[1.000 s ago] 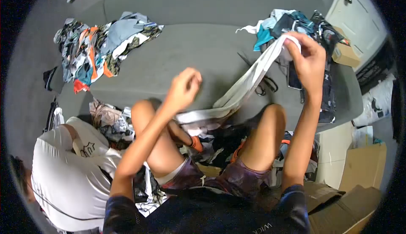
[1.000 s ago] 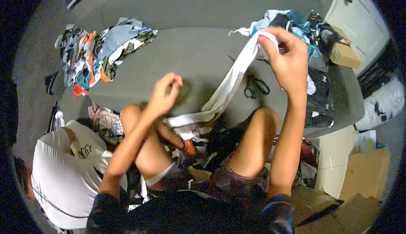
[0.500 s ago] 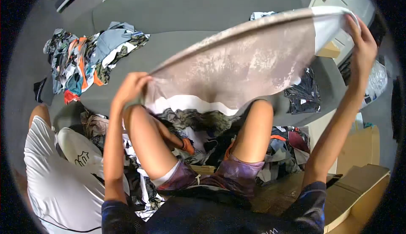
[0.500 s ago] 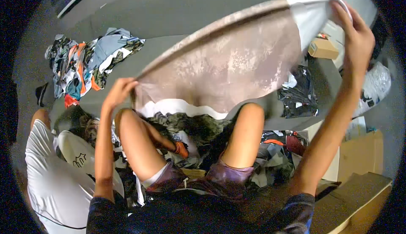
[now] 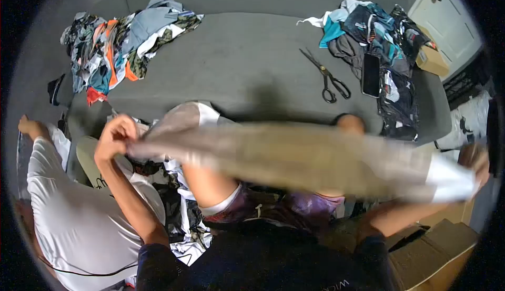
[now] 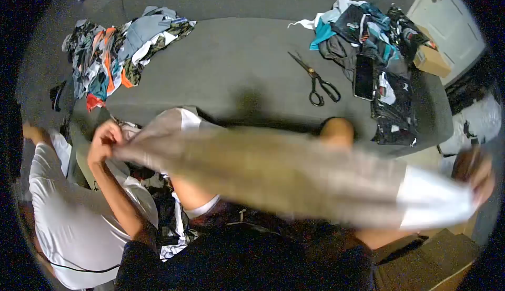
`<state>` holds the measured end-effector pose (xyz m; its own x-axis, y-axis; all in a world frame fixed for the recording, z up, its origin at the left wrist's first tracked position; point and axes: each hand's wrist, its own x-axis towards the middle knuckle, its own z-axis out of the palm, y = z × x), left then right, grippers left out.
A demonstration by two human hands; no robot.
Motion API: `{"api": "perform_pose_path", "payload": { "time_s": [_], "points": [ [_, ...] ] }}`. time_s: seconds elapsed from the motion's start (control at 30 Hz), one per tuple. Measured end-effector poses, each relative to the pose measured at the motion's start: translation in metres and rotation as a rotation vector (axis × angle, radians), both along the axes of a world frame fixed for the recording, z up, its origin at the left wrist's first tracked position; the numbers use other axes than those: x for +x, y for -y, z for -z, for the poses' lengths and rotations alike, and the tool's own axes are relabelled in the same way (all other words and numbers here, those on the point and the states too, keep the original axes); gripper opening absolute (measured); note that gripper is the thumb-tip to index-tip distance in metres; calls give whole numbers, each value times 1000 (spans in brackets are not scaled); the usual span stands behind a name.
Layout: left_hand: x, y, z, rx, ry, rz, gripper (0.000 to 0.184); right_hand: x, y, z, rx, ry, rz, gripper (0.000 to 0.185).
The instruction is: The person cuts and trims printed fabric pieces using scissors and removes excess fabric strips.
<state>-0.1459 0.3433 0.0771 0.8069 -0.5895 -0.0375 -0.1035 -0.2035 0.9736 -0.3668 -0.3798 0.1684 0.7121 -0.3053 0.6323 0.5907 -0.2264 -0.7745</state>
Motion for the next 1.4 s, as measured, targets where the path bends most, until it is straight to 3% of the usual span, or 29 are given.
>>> {"api": "perform_pose_path", "payload": {
  "time_s": [0.03,0.1,0.17,0.27,0.37,0.4,0.5,0.57,0.67,0.73,0.77,0.83,0.87,0.97,1.07,1.13,1.17,1.23,1.27,1.3,1.37,1.4],
  "points": [
    [-6,-1,8,-86,-133,163,48,-6,-6,14,7,-22,47,39],
    [-8,22,36,60,-221,-47,74,-15,-19,46,24,-74,144,39],
    [-16,78,58,356,287,-96,85,-16,-27,67,28,-123,194,39],
    [-29,105,94,111,264,-228,83,-24,-36,91,35,-173,247,38],
    [-29,87,107,225,318,-308,77,-28,-40,102,32,-198,265,38],
    [-33,82,112,100,93,-370,67,-33,-43,107,31,-207,277,38],
    [-35,65,117,-71,-27,-320,54,-36,-46,116,35,-221,287,37],
    [-18,53,118,99,168,-402,43,-38,-47,120,35,-229,303,37],
    [24,65,115,30,297,-521,47,-38,-51,124,23,-238,306,36],
    [44,63,118,-153,-203,-310,50,-38,-52,129,19,-238,308,36],
    [44,61,116,-41,-455,-413,50,-38,-54,131,20,-236,307,36],
    [42,51,130,-132,-421,-379,47,-40,-56,134,26,-227,320,36],
    [37,44,134,-97,-274,-394,42,-40,-56,135,29,-227,327,36],
    [15,22,134,91,-108,-459,8,-40,-60,135,16,-218,339,35],
    [-30,14,91,204,-2,-541,12,-37,-62,132,4,-202,342,35],
    [-47,2,69,114,199,-755,14,-32,-64,126,-10,-177,340,35],
    [-50,-4,63,-74,283,-890,12,-25,-64,121,-22,-160,333,34],
    [-33,-41,55,5,570,-1131,12,-10,-67,109,-61,-108,333,34],
    [-19,-66,51,96,618,-1093,14,5,-68,101,-92,-77,331,34],
    [8,-100,55,5,609,-1039,17,32,-71,95,-130,-50,333,34],
    [57,-53,30,132,734,-992,16,124,-72,91,-173,-77,297,34],
    [99,-65,32,141,543,-905,14,175,-68,94,-136,-134,239,34]
  ]
}}
